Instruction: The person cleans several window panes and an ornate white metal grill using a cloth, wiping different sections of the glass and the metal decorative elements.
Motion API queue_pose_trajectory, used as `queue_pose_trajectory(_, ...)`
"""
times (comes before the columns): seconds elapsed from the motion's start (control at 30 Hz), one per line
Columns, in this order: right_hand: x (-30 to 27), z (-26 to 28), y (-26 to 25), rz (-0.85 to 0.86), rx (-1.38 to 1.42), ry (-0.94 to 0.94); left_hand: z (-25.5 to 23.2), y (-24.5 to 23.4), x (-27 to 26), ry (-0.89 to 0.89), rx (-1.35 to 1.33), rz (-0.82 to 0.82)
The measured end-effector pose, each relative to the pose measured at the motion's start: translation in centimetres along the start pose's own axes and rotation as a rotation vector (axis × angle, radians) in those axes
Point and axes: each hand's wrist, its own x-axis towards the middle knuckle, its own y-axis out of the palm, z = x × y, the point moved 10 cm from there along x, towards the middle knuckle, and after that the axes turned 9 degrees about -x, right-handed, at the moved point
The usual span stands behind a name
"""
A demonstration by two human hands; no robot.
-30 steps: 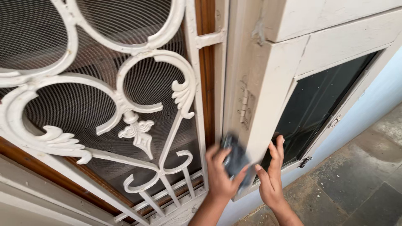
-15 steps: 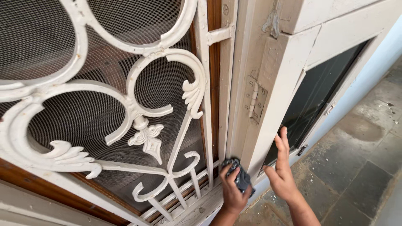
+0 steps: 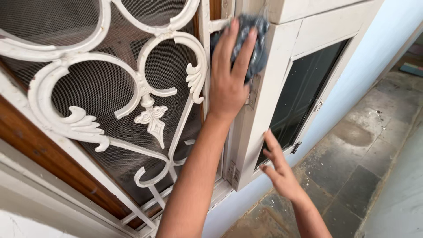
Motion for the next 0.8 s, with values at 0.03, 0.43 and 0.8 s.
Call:
queue_pose_trajectory(0.03,-0.9,-0.2,0.4,0.036,-0.024,0.035,0.3,0.5,-1.0,-0.043,0.032,0.062)
queue_pose_trajectory(0.43,-3.2,4.6,1.0,0.014,-0.044,-0.08,-1.2,-3.6,-24.3,-0.639,0.077,0.657)
queue_pose_trajectory(0.8,1.0,7.9,-4.7,-0.52,0.128,-0.178,-2.5,-1.1,9.4,-0.024,-0.066,0.137)
